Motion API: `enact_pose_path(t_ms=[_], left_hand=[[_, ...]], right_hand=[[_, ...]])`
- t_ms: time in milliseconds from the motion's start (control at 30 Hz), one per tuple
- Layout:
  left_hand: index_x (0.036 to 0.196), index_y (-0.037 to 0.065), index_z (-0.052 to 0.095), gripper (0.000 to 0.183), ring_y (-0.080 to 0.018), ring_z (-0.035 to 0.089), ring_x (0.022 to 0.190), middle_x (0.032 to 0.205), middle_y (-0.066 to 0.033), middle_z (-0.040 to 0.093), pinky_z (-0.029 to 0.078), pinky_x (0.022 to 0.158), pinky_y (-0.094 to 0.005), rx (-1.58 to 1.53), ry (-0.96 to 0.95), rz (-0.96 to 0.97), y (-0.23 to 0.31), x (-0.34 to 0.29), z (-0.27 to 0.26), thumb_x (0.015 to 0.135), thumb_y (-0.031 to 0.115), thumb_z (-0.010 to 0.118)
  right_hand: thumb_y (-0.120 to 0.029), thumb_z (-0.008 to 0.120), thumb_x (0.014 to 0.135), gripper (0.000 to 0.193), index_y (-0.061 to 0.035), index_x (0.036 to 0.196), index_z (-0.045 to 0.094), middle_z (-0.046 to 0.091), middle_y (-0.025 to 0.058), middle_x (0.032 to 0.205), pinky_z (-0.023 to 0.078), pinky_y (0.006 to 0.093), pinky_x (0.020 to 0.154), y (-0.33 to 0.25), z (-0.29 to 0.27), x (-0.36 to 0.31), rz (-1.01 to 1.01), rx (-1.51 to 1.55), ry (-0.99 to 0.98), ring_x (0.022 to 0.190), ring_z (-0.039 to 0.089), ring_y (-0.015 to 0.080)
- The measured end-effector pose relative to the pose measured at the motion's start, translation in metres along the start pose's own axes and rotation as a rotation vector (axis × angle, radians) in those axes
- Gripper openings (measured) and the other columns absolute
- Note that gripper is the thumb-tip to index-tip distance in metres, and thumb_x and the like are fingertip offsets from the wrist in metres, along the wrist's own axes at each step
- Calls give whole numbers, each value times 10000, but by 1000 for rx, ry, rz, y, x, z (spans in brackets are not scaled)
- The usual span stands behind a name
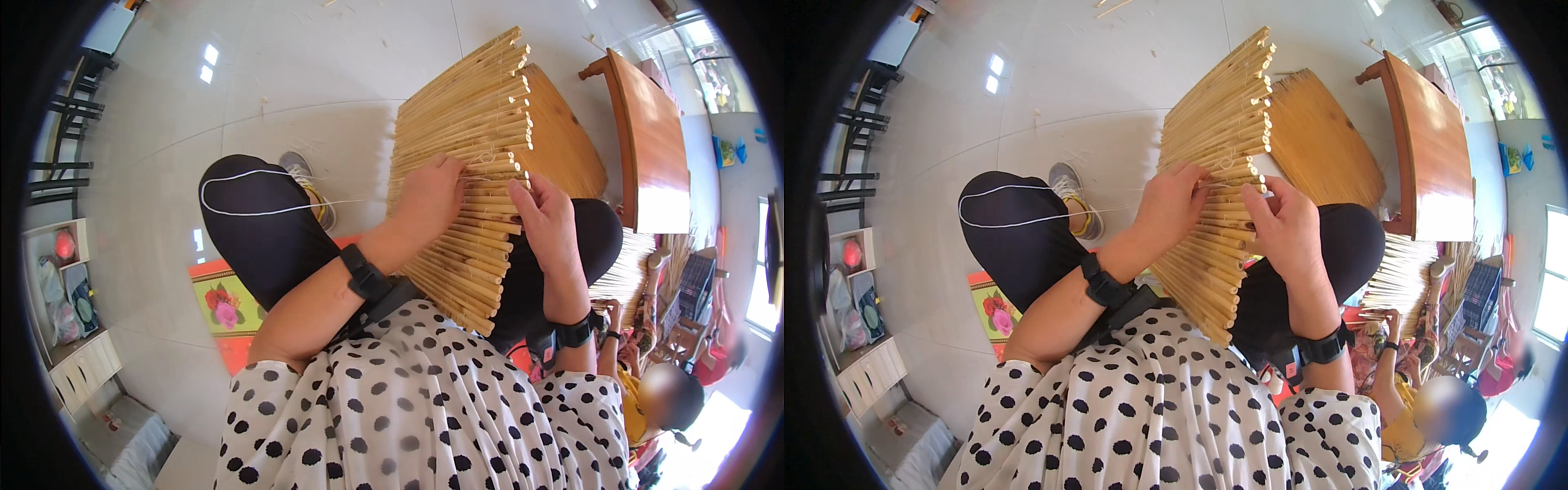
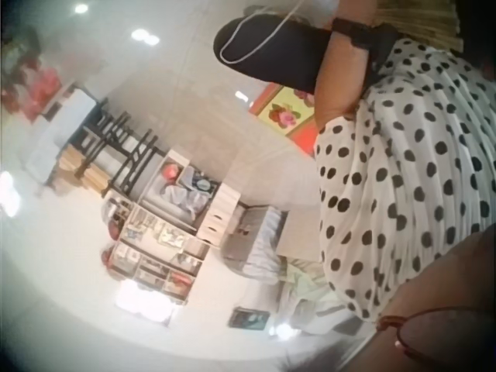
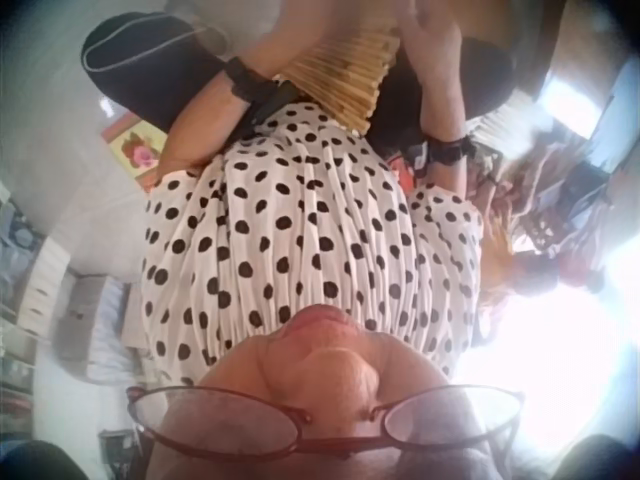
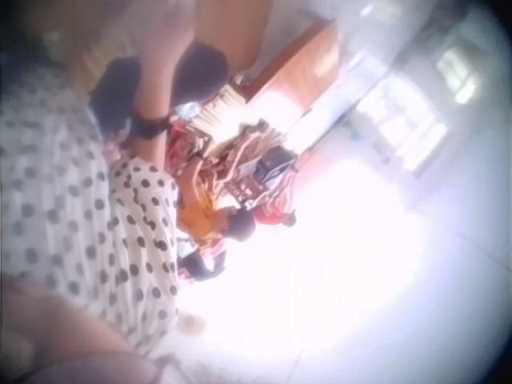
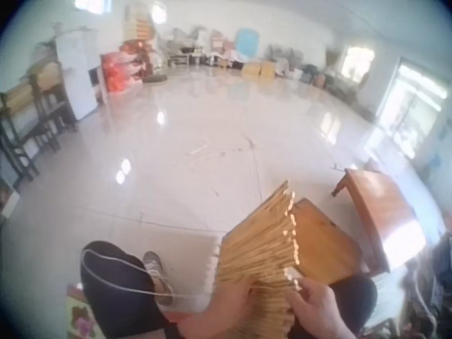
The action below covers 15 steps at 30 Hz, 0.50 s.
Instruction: The person sits on the floor and weaves a white string through a bundle of bamboo strips held in their lap. They repeatedly pass the string through the strips and pull it tight to secure the bundle.
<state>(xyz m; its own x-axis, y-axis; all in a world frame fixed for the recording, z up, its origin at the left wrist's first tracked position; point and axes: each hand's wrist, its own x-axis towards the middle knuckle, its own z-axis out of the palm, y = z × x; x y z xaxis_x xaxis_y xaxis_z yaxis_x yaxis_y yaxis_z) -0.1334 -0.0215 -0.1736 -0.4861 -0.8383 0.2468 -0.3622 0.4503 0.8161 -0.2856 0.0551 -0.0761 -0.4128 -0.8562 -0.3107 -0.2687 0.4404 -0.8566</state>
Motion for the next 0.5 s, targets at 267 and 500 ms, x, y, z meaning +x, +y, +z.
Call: enact_pose_path(t_ms=[267, 500], left_hand=[[898, 2, 678, 144, -151, 629, 741, 832, -26, 641, 511, 664, -306, -506, -430, -435, -1, 11, -45, 948, 136, 664], [1037, 31, 647, 197, -90, 582, 810, 913, -28, 643, 492, 741, -257, -1164, -346, -472, 9, 12, -28, 1038, 213, 572]], right_hand=[[-239, 642, 969, 300, 34, 1086, 681, 697, 36, 736, 467, 243, 584, 6, -2, -2, -8, 31, 13, 634, 594, 55], [-240, 637, 938, 300, 55, 967, 684, 676, 71, 689, 479, 280, 560, 5, -3, 3, 30, -54, 15, 596, 617, 109]])
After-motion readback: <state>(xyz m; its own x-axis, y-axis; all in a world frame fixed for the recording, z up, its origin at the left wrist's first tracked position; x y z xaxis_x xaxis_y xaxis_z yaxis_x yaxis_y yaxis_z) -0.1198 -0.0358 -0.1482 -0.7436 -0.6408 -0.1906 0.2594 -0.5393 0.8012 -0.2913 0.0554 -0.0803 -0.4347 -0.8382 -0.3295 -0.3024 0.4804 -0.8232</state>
